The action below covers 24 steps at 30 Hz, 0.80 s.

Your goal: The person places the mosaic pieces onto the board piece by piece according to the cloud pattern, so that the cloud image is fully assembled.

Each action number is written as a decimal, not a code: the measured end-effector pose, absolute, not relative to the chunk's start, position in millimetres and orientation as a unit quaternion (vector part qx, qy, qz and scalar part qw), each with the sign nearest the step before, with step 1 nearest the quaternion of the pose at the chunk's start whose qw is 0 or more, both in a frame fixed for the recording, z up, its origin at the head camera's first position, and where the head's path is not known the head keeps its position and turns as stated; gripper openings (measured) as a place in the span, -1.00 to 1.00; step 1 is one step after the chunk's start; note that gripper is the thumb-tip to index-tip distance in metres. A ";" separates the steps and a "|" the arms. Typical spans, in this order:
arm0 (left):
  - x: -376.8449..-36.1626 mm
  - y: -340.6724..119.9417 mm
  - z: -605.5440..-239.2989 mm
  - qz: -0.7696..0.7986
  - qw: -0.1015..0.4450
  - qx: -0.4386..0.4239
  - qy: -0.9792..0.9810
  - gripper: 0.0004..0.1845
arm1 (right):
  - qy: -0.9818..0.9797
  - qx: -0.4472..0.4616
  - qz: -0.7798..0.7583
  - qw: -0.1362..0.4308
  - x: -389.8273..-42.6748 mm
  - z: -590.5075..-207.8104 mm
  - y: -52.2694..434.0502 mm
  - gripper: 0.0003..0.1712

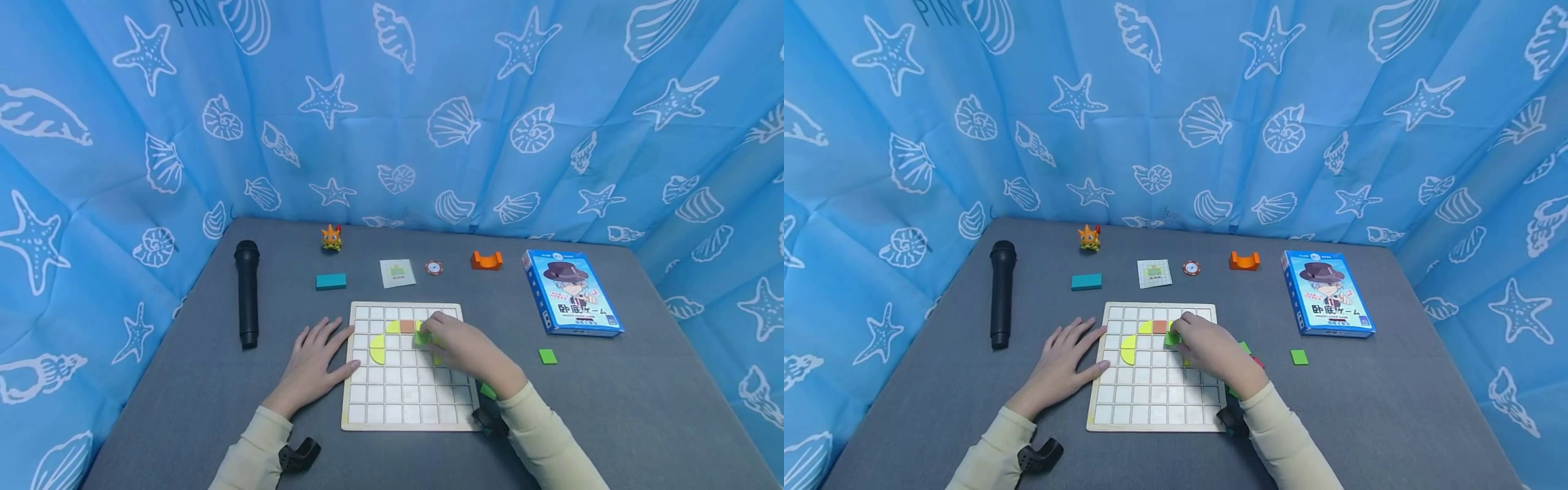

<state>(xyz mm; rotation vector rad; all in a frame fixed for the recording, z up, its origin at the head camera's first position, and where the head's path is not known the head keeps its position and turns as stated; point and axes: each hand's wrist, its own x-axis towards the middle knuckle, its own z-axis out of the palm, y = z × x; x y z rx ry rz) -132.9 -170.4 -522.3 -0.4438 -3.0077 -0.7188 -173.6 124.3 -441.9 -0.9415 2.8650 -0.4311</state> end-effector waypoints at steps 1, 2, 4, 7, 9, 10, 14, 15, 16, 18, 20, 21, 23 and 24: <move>-133.1 -170.5 -522.5 -0.230 0.009 -0.142 -0.963 -0.24 | 0.936 -0.320 -0.142 0.044 -173.1 -442.3 120.4 -0.72; -133.2 -170.7 -522.8 -0.229 0.009 -0.142 -0.963 -0.24 | 0.933 -0.329 -0.142 0.040 -172.4 -442.5 116.7 -0.72; -133.1 -170.9 -523.1 -0.227 0.011 -0.143 -0.963 -0.24 | 0.927 -0.347 -0.142 0.035 -172.3 -444.0 109.9 -0.72; -133.0 -170.8 -523.3 -0.227 0.014 -0.143 -0.963 -0.24 | 0.921 -0.364 -0.138 0.032 -172.6 -445.9 101.2 -0.72; -133.0 -170.4 -522.9 -0.227 0.017 -0.144 -0.963 -0.24 | 0.917 -0.374 -0.133 0.025 -173.5 -448.1 96.6 -0.74; -132.9 -170.3 -522.7 -0.227 0.018 -0.145 -0.963 -0.24 | 0.916 -0.379 -0.129 0.020 -174.0 -449.2 94.5 -0.76; -132.9 -169.7 -521.9 -0.231 0.018 -0.147 -0.962 -0.25 | 0.917 -0.382 -0.113 0.007 -175.0 -452.6 88.9 -0.80; -132.8 -169.6 -521.7 -0.232 0.017 -0.148 -0.961 -0.25 | 0.918 -0.380 -0.109 0.006 -175.2 -453.2 87.9 -0.80; -132.7 -169.4 -521.4 -0.233 0.017 -0.149 -0.961 -0.25 | 0.919 -0.379 -0.107 0.005 -175.4 -453.4 87.0 -0.80; -132.4 -169.4 -520.9 -0.236 0.020 -0.151 -0.960 -0.26 | 0.920 -0.378 -0.102 0.005 -176.0 -454.1 85.6 -0.80; -132.2 -169.4 -520.4 -0.236 0.020 -0.150 -0.960 -0.26 | 0.919 -0.380 -0.101 0.003 -176.6 -454.2 84.4 -0.80; -132.1 -169.5 -520.2 -0.237 0.020 -0.149 -0.960 -0.26 | 0.918 -0.382 -0.103 0.002 -176.8 -453.8 83.7 -0.80; -132.2 -169.9 -520.0 -0.237 0.019 -0.148 -0.960 -0.26 | 0.917 -0.384 -0.106 0.001 -177.4 -453.4 82.4 -0.80; -132.2 -170.1 -520.0 -0.236 0.019 -0.148 -0.960 -0.26 | 0.916 -0.386 -0.107 0.001 -177.5 -453.2 81.7 -0.80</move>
